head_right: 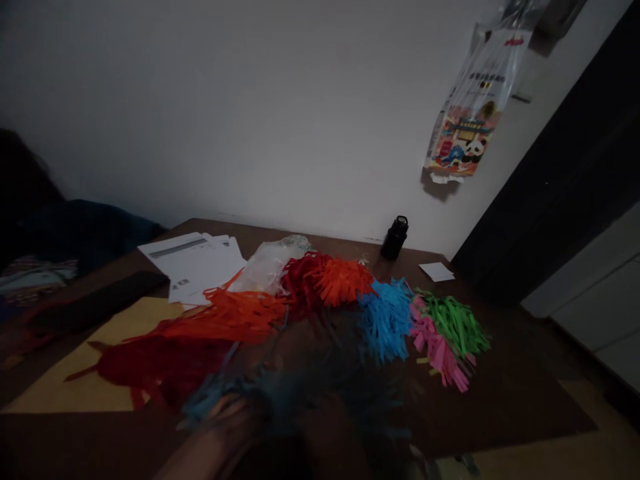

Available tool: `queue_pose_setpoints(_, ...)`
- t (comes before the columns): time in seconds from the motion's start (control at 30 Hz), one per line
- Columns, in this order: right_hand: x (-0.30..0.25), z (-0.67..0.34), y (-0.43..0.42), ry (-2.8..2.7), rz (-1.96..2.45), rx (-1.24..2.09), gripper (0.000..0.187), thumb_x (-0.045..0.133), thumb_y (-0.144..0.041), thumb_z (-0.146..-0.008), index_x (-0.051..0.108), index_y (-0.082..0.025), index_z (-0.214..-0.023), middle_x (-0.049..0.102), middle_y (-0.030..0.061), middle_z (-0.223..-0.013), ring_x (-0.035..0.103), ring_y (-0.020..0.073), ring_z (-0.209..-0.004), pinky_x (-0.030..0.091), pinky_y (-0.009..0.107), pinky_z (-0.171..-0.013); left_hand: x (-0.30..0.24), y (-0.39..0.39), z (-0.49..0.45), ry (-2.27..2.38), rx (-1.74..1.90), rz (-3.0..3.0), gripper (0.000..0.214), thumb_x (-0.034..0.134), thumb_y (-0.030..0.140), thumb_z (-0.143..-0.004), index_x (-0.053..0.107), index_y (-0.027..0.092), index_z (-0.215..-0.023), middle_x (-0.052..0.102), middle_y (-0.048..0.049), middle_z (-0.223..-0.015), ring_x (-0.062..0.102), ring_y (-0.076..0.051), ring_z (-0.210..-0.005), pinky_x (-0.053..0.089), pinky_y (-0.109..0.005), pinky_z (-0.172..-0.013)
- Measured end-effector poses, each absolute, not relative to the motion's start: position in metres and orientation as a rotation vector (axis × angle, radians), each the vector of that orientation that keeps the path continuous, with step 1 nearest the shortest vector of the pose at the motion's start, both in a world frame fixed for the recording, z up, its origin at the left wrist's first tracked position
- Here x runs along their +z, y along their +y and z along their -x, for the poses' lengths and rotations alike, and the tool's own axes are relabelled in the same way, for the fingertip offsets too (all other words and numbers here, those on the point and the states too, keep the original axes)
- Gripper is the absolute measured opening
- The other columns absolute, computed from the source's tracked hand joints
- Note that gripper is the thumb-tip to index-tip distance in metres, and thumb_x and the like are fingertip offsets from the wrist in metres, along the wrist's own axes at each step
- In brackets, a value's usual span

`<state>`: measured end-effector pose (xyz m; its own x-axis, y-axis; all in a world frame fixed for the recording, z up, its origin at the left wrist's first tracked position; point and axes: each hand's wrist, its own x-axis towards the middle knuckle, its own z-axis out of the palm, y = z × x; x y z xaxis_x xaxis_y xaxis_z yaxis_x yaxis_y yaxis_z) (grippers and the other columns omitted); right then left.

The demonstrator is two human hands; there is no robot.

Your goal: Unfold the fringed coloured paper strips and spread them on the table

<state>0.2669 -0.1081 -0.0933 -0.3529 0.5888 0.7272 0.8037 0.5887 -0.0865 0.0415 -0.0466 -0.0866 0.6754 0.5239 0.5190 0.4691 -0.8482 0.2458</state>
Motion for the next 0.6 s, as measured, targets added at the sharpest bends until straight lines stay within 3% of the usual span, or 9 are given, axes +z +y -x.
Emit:
queue_pose_setpoints(0.13,-0.082,-0.267,-0.103,-1.905,1.38,-0.181,0.027,0.041,-0.011,-0.093,0.064,-0.023,-0.087,0.068,0.0021,-0.078,0.062,0.0183,-0.074,0.046,0.031,-0.069,-0.065,-0.045,-0.036,1.007,0.807,-2.692,0.029,0.041,0.022,-0.094,0.069,0.025,-0.087,0.074,-0.0011,-0.08,0.068,-0.018,-0.077,0.051,-0.031,-0.08)
queue_pose_setpoints(0.2,-0.079,-0.263,-0.095,-1.877,1.466,-0.224,0.027,0.04,-0.009,-0.092,0.062,-0.022,-0.084,0.066,0.0021,-0.076,0.061,0.0188,-0.07,0.044,0.031,-0.066,-0.046,-0.041,-0.045,1.219,0.55,-2.581,0.03,0.04,0.019,-0.094,0.068,0.024,-0.086,0.076,-0.0032,-0.085,0.07,-0.019,-0.082,0.051,-0.03,-0.078)
queue_pose_setpoints(0.27,-0.08,-0.258,-0.085,-1.854,1.561,-0.331,0.026,0.042,-0.008,-0.091,0.062,-0.022,-0.083,0.065,0.0026,-0.072,0.06,0.0204,-0.065,0.042,0.033,-0.064,-0.028,-0.035,-0.056,1.402,0.227,-2.445,0.03,0.038,0.016,-0.093,0.068,0.023,-0.095,0.077,-0.0063,-0.096,0.072,-0.02,-0.09,0.051,-0.031,-0.08)
queue_pose_setpoints(0.37,-0.082,-0.254,-0.072,-1.834,1.699,-0.443,0.025,0.043,-0.006,-0.088,0.062,-0.021,-0.08,0.062,0.0041,-0.064,0.058,0.0231,-0.059,0.041,0.036,-0.062,-0.009,-0.026,-0.069,1.483,0.023,-2.372,0.034,0.038,0.013,-0.093,0.062,0.02,-0.115,0.076,-0.0131,-0.104,0.073,-0.025,-0.093,0.053,-0.035,-0.077)
queue_pose_setpoints(0.5,-0.07,-0.255,-0.076,-1.792,1.708,-0.556,0.028,0.043,-0.002,-0.085,0.065,-0.017,-0.092,0.066,0.0115,-0.081,0.059,0.0264,-0.075,0.043,0.04,-0.069,-0.001,-0.02,-0.075,1.513,-0.059,-2.352,0.034,0.035,0.015,-0.094,0.061,0.016,-0.116,0.077,-0.0178,-0.095,0.075,-0.031,-0.089,0.054,-0.04,-0.071)
queue_pose_setpoints(0.6,-0.056,-0.254,-0.09,-1.955,1.498,-0.426,0.027,0.049,-0.004,-0.084,0.064,-0.019,-0.1,0.066,0.0091,-0.096,0.059,0.0237,-0.09,0.044,0.039,-0.08,-0.003,-0.017,-0.076,1.517,-0.096,-2.354,0.033,0.036,0.013,-0.093,0.061,0.015,-0.114,0.077,-0.0186,-0.09,0.075,-0.034,-0.088,0.055,-0.042,-0.07)
